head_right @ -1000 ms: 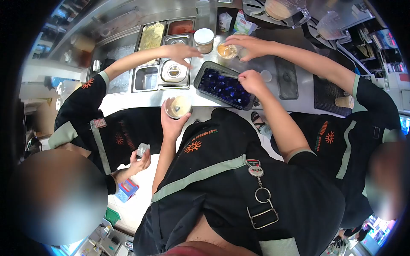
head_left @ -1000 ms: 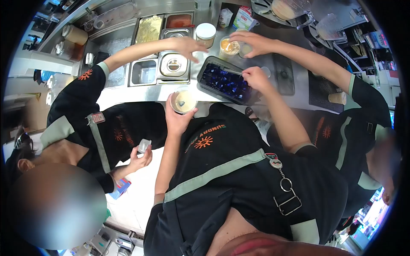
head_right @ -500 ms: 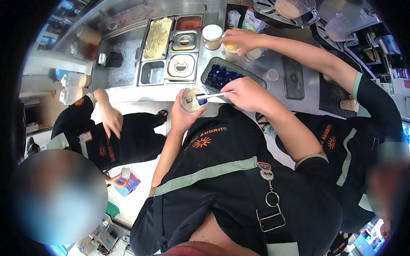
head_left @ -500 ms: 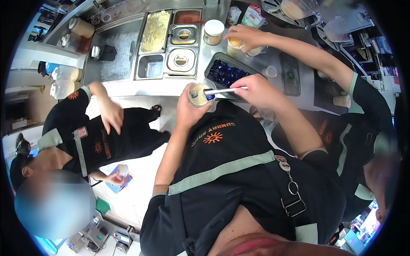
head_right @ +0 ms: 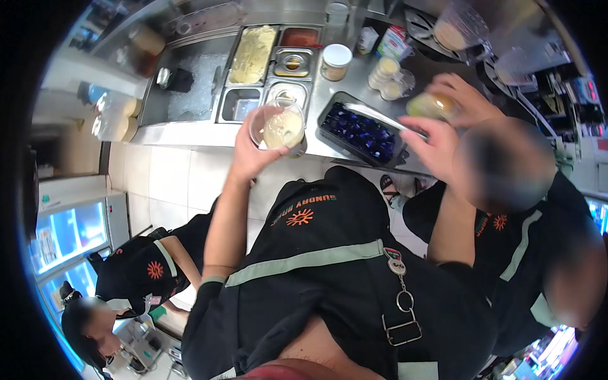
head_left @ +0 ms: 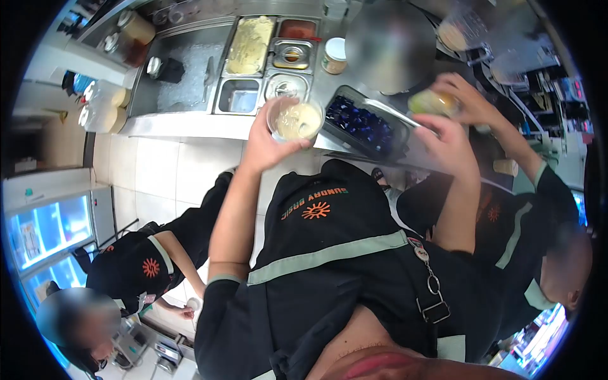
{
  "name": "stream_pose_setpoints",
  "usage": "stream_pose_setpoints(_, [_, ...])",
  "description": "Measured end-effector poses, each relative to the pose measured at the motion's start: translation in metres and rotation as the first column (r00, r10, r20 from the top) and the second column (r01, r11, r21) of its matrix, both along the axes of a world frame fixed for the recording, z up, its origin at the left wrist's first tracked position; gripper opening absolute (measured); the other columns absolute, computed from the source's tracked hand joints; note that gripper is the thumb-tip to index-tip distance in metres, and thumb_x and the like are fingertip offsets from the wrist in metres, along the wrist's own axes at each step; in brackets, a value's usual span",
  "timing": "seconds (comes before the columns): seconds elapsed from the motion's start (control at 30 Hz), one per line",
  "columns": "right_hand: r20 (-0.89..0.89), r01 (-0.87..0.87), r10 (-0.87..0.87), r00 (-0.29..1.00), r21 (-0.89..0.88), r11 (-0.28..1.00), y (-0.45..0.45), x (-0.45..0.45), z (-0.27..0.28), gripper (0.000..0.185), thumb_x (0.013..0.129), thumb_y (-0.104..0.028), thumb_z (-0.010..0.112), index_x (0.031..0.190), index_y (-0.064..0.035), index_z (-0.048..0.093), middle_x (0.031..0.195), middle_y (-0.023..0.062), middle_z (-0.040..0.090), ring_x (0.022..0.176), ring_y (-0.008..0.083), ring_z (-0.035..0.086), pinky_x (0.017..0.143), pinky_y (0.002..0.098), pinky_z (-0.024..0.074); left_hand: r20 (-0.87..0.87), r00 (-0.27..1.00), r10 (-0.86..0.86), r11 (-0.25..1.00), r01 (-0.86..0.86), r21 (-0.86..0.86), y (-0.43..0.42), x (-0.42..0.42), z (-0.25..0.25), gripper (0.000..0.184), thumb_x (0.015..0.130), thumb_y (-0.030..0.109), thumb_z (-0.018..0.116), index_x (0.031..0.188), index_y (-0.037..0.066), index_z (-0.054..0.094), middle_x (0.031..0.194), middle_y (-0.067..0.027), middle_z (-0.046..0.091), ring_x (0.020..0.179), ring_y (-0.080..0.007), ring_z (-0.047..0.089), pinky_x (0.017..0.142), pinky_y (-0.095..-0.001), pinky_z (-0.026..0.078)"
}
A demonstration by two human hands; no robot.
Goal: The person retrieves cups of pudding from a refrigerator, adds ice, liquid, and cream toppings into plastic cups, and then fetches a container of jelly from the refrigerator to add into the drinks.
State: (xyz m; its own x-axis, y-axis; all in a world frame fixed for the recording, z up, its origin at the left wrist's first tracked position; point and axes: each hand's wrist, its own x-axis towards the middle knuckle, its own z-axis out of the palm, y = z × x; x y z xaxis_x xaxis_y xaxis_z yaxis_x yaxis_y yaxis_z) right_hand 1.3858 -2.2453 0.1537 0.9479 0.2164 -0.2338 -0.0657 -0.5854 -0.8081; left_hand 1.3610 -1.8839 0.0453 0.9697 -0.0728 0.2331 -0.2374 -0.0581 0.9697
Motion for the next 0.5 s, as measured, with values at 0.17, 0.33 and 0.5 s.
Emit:
stream_pose_setpoints(0.17, [0.179,-0.009,0.076,0.981,-0.347,0.938,-0.019,0.008,-0.109,0.035,0.092,-0.026,0.061,0.113,0.0005,0.067,0.095,0.0186,0.072,0.086,0.0312,0.07,0.078,0.0367,0.0523,0.096,0.948,-0.305,0.929,0.318,-0.189,0.058,0.049,0.111,0.089,0.071,0.038,0.083,0.137,-0.005,0.042,0.13,-0.021,0.056,0.121,-0.0293,0.057,0.104,-0.0388,0.045])
stream_pose_setpoints(0.33, [0.265,0.079,0.038,0.963,-0.419,0.904,-0.002,0.006,-0.18,0.03,0.09,-0.022,0.063,0.113,-0.0039,0.066,0.107,0.0194,0.069,0.101,0.0374,0.065,0.088,0.0431,0.0503,0.062,0.974,-0.219,0.942,0.227,-0.249,0.094,0.066,0.199,0.075,0.075,0.029,0.08,0.131,-0.008,0.046,0.119,-0.0199,0.061,0.109,-0.0249,0.06,0.097,-0.0348,0.046])
stream_pose_setpoints(0.5, [0.297,0.085,0.062,0.953,-0.458,0.885,-0.013,-0.004,-0.191,0.032,0.086,-0.018,0.066,0.115,-0.0053,0.067,0.109,0.0167,0.068,0.102,0.0364,0.062,0.09,0.0438,0.0481,0.151,0.982,0.111,0.992,-0.101,-0.072,0.103,0.06,0.248,0.072,0.073,0.031,0.084,0.123,-0.008,0.049,0.107,-0.0166,0.064,0.1,-0.0216,0.063,0.09,-0.034,0.048])
